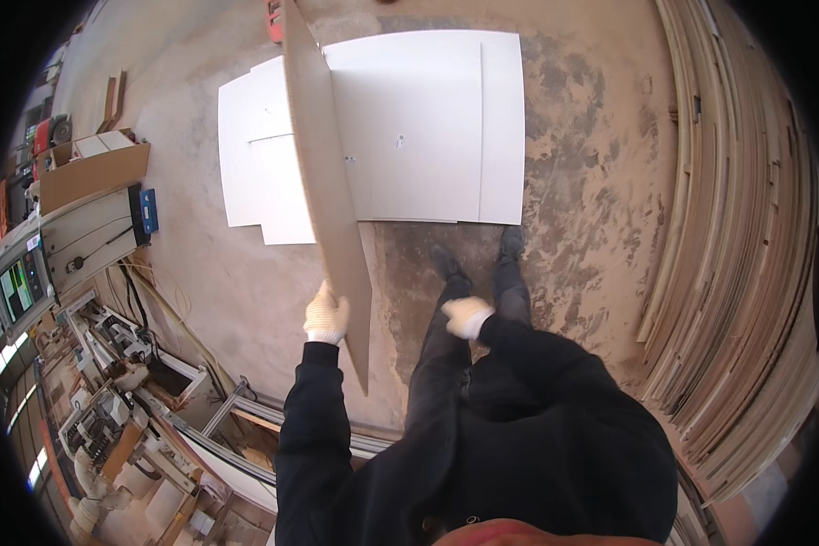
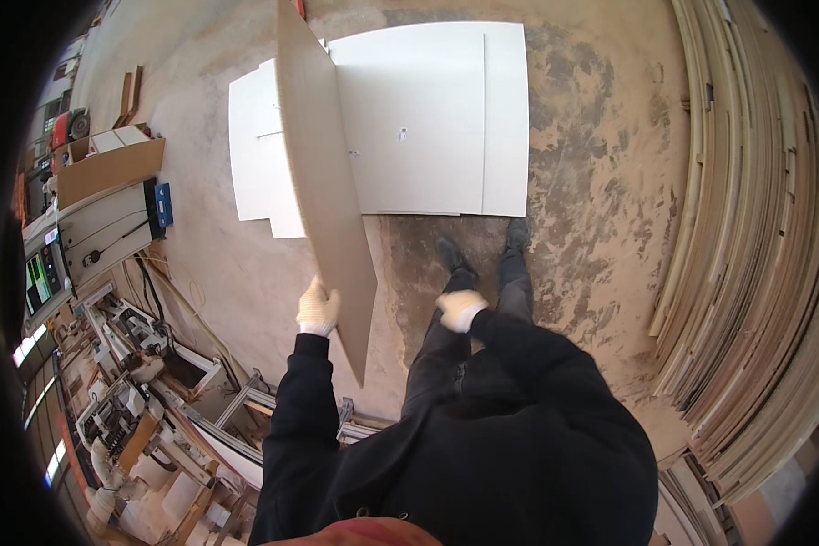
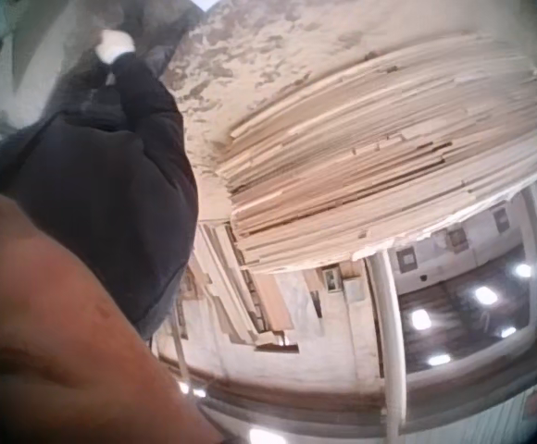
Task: The person repeatedly picks up white rectangular panels from a table and stacks them on the floor. They handle the panels one at a time, moving between the table and the growing pile on the floor.
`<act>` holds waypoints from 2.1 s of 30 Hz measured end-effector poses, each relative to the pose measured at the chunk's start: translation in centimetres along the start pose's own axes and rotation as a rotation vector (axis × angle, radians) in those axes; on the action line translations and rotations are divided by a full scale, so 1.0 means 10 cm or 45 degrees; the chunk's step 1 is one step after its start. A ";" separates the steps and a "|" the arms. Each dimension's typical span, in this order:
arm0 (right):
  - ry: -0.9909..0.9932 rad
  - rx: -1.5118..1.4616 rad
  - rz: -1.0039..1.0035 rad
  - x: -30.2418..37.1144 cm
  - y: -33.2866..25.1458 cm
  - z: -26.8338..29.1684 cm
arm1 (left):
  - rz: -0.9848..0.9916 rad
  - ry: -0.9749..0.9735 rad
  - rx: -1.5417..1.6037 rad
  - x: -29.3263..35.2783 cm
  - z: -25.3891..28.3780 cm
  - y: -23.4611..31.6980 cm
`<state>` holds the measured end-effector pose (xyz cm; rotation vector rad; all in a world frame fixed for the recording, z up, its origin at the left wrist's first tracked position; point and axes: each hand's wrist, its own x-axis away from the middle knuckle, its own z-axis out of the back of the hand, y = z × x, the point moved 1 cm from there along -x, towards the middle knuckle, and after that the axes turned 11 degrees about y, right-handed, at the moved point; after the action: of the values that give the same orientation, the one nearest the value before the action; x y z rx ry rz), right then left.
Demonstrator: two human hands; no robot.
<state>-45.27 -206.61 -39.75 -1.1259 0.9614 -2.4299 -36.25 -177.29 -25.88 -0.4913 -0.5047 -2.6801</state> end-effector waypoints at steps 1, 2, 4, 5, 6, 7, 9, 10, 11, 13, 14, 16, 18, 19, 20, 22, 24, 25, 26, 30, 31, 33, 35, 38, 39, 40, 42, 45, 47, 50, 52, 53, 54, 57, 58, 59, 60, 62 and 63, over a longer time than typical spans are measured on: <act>-0.023 0.022 -0.113 -0.10 0.34 0.07 | 0.059 -0.023 0.079 -0.02 0.04 -0.12; -0.010 0.036 -0.195 -0.23 0.64 0.13 | 0.030 0.021 0.211 -0.04 0.08 -0.19; -0.005 -0.057 -0.378 -0.52 1.21 0.24 | 0.086 -0.001 0.084 -0.13 0.19 -0.26; 0.026 -0.021 -0.449 -0.70 1.46 0.29 | 0.067 0.013 0.094 -0.18 0.23 -0.24; 0.043 -0.003 -0.486 -0.86 1.70 0.34 | 0.025 0.013 0.219 -0.23 0.28 -0.21; 0.126 0.021 -0.488 -1.04 1.89 0.36 | -0.040 0.080 0.267 -0.28 0.31 -0.16; 0.115 -0.001 -0.610 -1.47 2.26 0.39 | 0.059 0.085 0.092 -0.36 0.36 -0.08; 0.119 -0.019 -0.675 -1.69 2.41 0.38 | 0.028 0.099 0.004 -0.40 0.35 -0.03; 0.261 -0.054 -0.654 -1.87 2.54 0.36 | -0.040 0.128 -0.033 -0.44 0.34 0.02; 0.300 0.000 -0.645 -2.29 2.82 0.36 | -0.008 0.111 -0.060 -0.48 0.26 0.11; 0.375 -0.019 -0.647 -2.47 2.94 0.36 | 0.080 0.068 -0.080 -0.48 0.20 0.15; 0.525 -0.048 -0.724 -2.81 3.12 0.36 | -0.025 0.084 -0.104 -0.49 0.08 0.25; 0.641 -0.151 -0.802 -3.14 3.20 0.37 | -0.094 0.091 -0.167 -0.45 -0.05 0.35; 0.668 -0.204 -0.906 -3.27 3.23 0.39 | -0.078 0.111 -0.142 -0.43 -0.13 0.41; 0.775 -0.266 -0.896 -3.40 3.23 0.40 | -0.024 0.097 -0.165 -0.40 -0.18 0.46; 0.937 -0.370 -0.959 -3.54 3.24 0.45 | 0.009 0.154 -0.128 -0.35 -0.31 0.56; 0.849 -0.459 -1.013 -3.56 3.25 0.52 | 0.028 0.221 -0.006 -0.32 -0.41 0.66; 0.787 -0.518 -1.043 -3.56 3.26 0.58 | 0.057 0.255 0.073 -0.33 -0.46 0.70; 0.747 -0.545 -0.983 -3.51 3.27 0.65 | 0.108 0.234 0.138 -0.32 -0.50 0.74; 0.203 -1.150 -0.796 -3.43 3.12 0.87 | -0.008 0.238 -0.070 -0.36 -0.64 0.91; 0.212 -1.035 -0.645 -3.42 3.04 0.93 | 0.133 0.207 -0.057 -0.34 -0.68 0.96; 0.199 -0.780 -0.451 -3.42 2.84 1.01 | 0.098 0.265 0.032 -0.35 -0.83 1.07; 0.483 -0.517 -0.307 -3.33 2.61 1.05 | -0.087 0.306 0.005 -0.37 -1.04 1.18; 0.633 0.026 -0.015 -2.80 2.36 1.11 | -0.229 0.386 -0.066 -0.42 -1.49 1.34; 0.545 -0.327 -0.311 -2.48 2.42 1.18 | -0.082 0.307 -0.028 -0.44 -1.66 1.39; 0.653 -0.673 -0.473 -2.16 2.44 1.25 | -0.040 0.264 -0.067 -0.50 -1.84 1.44; 0.772 -0.796 -0.418 -1.41 2.50 1.45 | -0.167 0.269 -0.110 -0.64 -2.13 1.54; 0.899 -1.042 -0.513 -0.34 2.52 1.70 | -0.204 0.329 -0.169 -0.84 -2.50 1.71; 0.939 -0.857 -0.648 0.25 2.49 1.83 | -0.200 0.372 -0.187 -0.95 -2.75 1.85; 1.077 -0.447 -0.862 0.91 2.43 1.93 | -0.196 0.449 -0.173 -1.07 -3.14 2.05; 1.061 -0.529 -1.021 1.30 2.41 1.96 | -0.167 0.419 -0.173 -1.13 -3.38 2.11; 1.126 -0.769 -1.063 1.46 2.43 1.95 | -0.132 0.420 -0.194 -1.14 -3.49 2.12; 1.119 -0.756 -1.233 1.60 2.45 1.92 | -0.131 0.463 -0.231 -1.17 -3.58 2.12; 1.257 -0.839 -1.257 2.01 2.47 1.86 | -0.102 0.515 -0.325 -1.23 -3.82 2.12; 1.302 -0.819 -1.226 2.11 2.48 1.85 | -0.111 0.561 -0.347 -1.26 -3.90 2.12; 1.331 -0.804 -1.218 2.20 2.48 1.85 | -0.099 0.560 -0.358 -1.28 -3.96 2.12; 1.339 -0.845 -1.200 2.28 2.47 1.87 | -0.053 0.473 -0.365 -1.30 -4.03 2.12; 1.351 -0.905 -1.242 2.42 2.41 1.94 | -0.057 0.511 -0.392 -1.34 -4.15 2.13; 1.375 -0.943 -1.195 2.47 2.36 1.98 | -0.031 0.442 -0.397 -1.36 -4.20 2.11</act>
<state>-46.60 -245.42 -32.65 -0.2667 2.1403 -3.7102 -26.81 -208.72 -62.24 -0.0917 0.0068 -2.7953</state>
